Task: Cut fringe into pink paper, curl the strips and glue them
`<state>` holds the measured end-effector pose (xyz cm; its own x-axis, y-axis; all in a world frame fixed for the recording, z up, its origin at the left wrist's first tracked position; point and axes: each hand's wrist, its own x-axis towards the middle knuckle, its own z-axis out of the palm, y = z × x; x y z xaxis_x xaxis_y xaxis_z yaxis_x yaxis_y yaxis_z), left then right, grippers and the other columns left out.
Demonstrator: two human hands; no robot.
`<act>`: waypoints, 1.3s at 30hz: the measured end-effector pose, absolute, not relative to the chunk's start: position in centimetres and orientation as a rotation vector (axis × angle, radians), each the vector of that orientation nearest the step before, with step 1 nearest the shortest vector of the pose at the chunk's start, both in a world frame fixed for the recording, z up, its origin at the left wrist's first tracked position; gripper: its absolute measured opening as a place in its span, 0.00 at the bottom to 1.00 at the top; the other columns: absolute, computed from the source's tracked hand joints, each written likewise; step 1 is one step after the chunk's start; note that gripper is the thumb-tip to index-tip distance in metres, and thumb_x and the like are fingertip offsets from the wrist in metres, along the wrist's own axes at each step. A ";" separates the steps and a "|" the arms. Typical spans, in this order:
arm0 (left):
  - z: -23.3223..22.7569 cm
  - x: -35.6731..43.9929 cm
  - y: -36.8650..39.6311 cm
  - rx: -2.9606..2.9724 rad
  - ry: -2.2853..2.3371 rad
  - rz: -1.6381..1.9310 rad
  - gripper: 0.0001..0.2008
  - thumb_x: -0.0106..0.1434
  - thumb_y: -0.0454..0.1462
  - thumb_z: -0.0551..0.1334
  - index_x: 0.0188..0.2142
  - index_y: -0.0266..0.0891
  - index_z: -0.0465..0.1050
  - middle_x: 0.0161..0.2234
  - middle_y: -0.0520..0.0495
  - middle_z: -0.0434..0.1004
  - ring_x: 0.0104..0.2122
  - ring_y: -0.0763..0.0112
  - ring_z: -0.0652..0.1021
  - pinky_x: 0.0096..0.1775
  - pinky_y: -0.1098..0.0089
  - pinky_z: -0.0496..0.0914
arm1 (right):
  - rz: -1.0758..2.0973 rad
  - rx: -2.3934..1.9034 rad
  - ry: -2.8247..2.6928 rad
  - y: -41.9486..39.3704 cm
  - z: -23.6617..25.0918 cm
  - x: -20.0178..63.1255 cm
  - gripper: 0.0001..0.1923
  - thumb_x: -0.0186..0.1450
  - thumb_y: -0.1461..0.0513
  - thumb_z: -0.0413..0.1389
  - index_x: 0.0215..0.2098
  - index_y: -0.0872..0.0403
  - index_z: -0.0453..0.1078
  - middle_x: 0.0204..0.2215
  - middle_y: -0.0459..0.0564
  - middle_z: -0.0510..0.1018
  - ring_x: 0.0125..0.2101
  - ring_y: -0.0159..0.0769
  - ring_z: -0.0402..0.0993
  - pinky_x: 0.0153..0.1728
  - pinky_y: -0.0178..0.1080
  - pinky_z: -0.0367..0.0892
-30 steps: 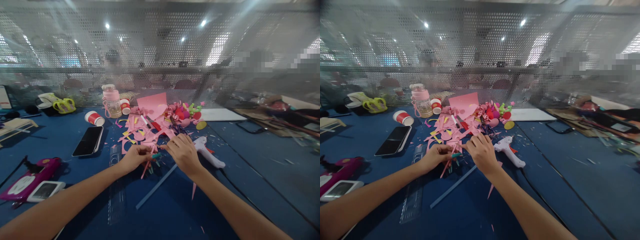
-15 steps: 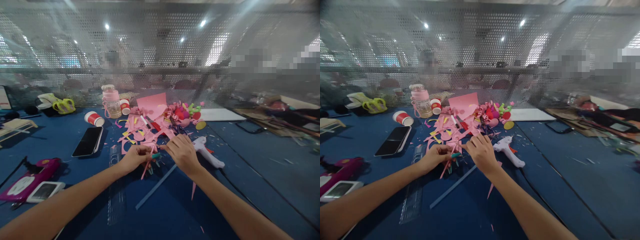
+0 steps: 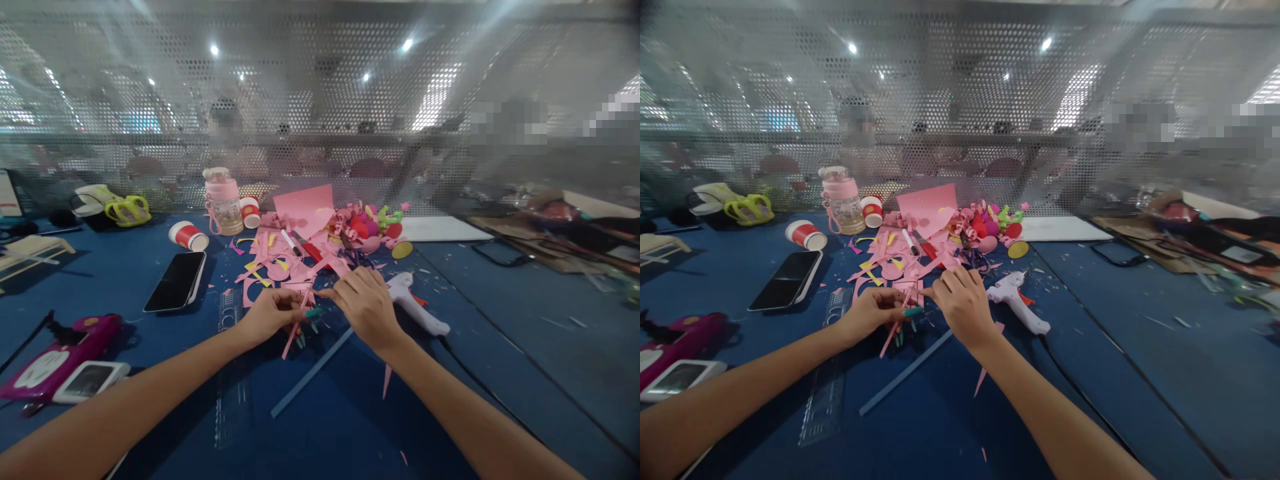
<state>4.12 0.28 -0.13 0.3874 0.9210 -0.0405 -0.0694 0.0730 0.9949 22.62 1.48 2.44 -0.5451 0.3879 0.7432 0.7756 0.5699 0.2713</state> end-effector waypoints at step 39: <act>-0.1 4.1 0.2 1.234 0.829 0.898 0.14 0.47 0.40 0.66 0.33 0.34 0.72 0.21 0.51 0.74 0.17 0.76 0.74 0.21 0.75 0.70 | -0.800 -0.950 -2.144 1.6 2.3 22.6 0.17 0.63 0.57 0.49 0.18 0.55 0.62 0.19 0.47 0.66 0.24 0.32 0.57 0.29 0.37 0.51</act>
